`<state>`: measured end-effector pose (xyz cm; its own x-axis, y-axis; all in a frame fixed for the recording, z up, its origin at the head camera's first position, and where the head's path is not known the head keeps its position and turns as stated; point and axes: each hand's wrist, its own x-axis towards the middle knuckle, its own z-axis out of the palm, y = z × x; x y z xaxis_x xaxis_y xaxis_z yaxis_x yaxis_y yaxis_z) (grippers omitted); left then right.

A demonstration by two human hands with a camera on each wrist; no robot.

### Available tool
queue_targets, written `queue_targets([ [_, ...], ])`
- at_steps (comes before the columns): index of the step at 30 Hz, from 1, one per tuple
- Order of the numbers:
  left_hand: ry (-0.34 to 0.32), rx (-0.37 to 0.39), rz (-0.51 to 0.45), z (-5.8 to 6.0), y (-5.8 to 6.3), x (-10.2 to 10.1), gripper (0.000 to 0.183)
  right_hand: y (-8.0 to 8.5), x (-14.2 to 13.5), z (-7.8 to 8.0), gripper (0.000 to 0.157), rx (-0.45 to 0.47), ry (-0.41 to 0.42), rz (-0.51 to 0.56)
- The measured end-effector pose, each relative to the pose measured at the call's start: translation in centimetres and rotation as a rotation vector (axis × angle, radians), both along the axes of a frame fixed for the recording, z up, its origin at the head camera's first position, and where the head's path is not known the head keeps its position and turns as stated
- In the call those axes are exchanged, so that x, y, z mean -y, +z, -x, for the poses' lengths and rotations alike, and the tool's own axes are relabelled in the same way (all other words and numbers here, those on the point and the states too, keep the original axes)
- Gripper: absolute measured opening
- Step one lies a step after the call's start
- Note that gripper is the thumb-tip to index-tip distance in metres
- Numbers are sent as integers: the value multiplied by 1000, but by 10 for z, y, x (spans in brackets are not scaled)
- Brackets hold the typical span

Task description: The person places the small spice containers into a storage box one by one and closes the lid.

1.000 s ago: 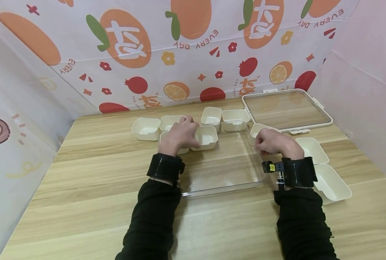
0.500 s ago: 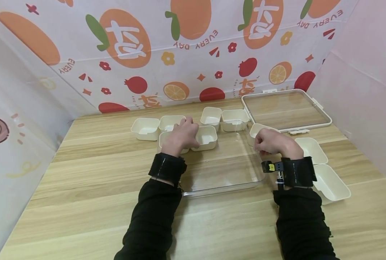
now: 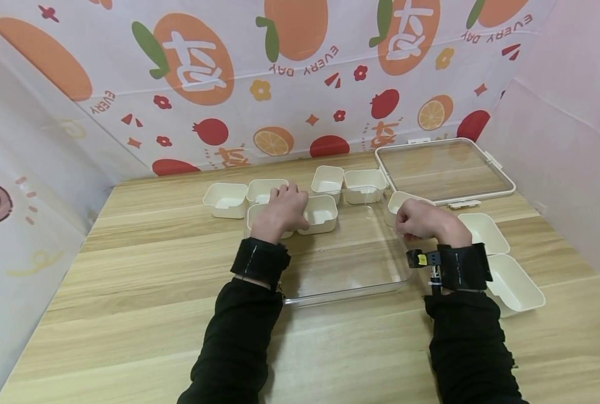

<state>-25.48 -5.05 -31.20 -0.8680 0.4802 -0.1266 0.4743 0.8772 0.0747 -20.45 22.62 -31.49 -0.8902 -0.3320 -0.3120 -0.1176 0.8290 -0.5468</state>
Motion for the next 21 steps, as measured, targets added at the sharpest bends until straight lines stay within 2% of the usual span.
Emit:
queue_targets([
  [7,0,18,12,1,1,-1,30,1,-1,0,18,-3,17,-21],
  [21,4,40,12,3,2,-3,29,4,-2,-1,13,12,2,-10],
])
